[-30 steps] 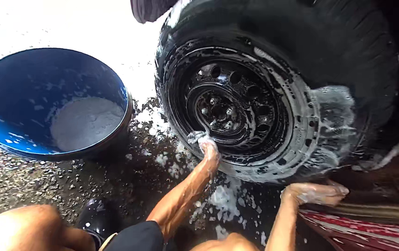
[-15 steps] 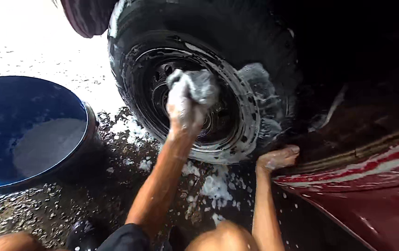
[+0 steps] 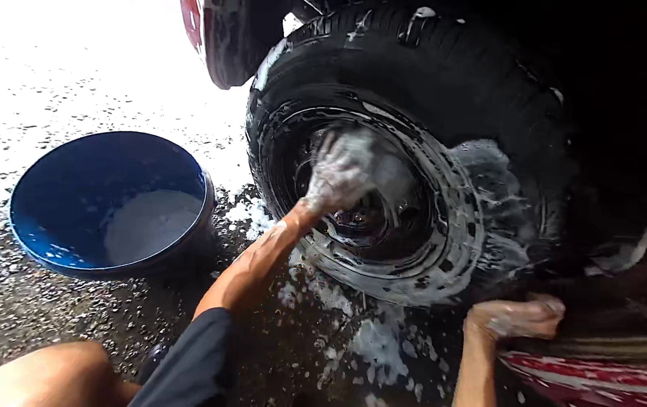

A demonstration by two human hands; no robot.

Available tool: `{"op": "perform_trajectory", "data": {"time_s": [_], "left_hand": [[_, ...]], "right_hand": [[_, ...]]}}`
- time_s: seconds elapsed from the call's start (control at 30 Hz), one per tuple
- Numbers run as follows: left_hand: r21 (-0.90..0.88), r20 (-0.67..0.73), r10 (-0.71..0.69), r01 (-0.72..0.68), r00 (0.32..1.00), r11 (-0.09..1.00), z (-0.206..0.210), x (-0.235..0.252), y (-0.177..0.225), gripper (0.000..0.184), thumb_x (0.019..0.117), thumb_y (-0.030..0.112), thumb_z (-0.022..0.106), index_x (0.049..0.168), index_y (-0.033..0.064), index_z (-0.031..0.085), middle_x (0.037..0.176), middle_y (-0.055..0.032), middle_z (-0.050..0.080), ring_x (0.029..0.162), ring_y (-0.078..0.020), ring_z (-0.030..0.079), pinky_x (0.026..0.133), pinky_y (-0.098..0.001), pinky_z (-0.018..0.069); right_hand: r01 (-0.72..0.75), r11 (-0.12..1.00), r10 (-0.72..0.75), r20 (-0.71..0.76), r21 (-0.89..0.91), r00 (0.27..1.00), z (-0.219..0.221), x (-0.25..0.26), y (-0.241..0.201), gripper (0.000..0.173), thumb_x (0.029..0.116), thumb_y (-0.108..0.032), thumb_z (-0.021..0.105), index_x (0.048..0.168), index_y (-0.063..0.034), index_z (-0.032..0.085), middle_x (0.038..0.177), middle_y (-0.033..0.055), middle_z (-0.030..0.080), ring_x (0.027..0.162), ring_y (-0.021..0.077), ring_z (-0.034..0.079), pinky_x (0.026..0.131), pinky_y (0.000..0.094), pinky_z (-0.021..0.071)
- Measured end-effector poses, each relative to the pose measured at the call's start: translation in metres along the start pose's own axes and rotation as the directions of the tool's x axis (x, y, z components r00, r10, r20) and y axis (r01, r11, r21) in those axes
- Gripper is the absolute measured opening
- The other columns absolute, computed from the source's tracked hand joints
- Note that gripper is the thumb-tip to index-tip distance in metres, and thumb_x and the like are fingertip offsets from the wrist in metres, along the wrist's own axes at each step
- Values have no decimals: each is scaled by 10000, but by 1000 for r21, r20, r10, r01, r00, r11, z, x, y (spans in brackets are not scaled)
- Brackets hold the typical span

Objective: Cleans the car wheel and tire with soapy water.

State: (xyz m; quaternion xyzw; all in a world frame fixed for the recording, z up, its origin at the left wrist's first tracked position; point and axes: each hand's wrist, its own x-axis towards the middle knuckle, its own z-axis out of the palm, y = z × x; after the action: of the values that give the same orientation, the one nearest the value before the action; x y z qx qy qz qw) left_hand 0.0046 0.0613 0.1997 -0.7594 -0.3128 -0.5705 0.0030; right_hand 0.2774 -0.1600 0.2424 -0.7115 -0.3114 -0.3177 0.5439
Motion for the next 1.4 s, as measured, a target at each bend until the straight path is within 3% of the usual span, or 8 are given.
{"op": "perform_trajectory", "data": {"time_s": [0.17,0.43,0.6,0.7,0.9,1.1,1.2,1.4], "left_hand": [[-422,50,-790,730,611,538,2,-72,-34,458,1067,275,418,1414,1,537,1405,-200,577,1303,-253,553,1112,-439,451],[-519,454,-822,852,345,71,-90,-86,-7,414,1084,343,485,1350,31,543,1026,-144,684,869,-208,684,792,-407,597],[-431,538,-579,791,612,435,-222,9,-72,340,1053,309,546,1213,36,668,1010,-142,750,899,-251,737,830,-488,621],[-36,656,-508,695,558,718,-312,51,-79,341,1031,341,502,1229,98,637,973,-96,714,852,-197,707,754,-441,612],[299,897,-430,581,98,757,-372,-68,-136,385,1057,314,528,1403,147,559,1251,-114,662,1123,-239,651,983,-504,528],[532,757,-584,796,-293,290,-363,-81,-58,421,1043,448,491,1246,129,678,1194,-53,684,1106,-157,636,996,-394,497],[472,754,-610,847,-243,246,-370,-92,-48,513,1017,619,446,1367,287,621,1340,8,653,1233,-139,610,1062,-400,484],[370,769,-638,784,42,498,-343,5,13,327,1098,170,404,1284,-1,611,1168,-156,656,1085,-223,639,992,-439,502]], "right_hand": [[-79,993,84,-50,86,995,8,2,-5,332,1019,-100,455,1099,165,638,1022,263,670,1041,250,649,999,316,466],[194,979,-168,285,-63,943,-30,1,-13,419,1069,-147,369,1163,147,652,1173,343,661,1164,436,641,1074,473,456],[334,942,-323,355,32,877,-28,4,-42,468,1044,-205,410,1360,116,539,1407,341,527,1344,463,499,1175,485,364],[388,922,-377,238,2,895,-2,5,-67,553,1019,-299,395,1398,88,505,1430,347,504,1326,502,475,1157,534,333],[315,939,-309,63,-141,949,28,-5,-66,635,1028,-417,344,1419,57,505,1398,375,511,1323,539,462,1155,585,302],[337,935,-332,56,-112,942,26,-2,-63,742,1021,-554,282,1415,32,509,1368,377,531,1282,531,489,1117,576,337],[357,932,-354,53,-61,934,23,2,-60,718,1002,-535,339,1396,35,525,1358,363,549,1273,511,507,1115,557,339],[338,922,-359,92,189,929,13,10,-53,559,1011,-349,460,1328,104,543,1351,364,555,1312,452,506,1169,457,326]]}}
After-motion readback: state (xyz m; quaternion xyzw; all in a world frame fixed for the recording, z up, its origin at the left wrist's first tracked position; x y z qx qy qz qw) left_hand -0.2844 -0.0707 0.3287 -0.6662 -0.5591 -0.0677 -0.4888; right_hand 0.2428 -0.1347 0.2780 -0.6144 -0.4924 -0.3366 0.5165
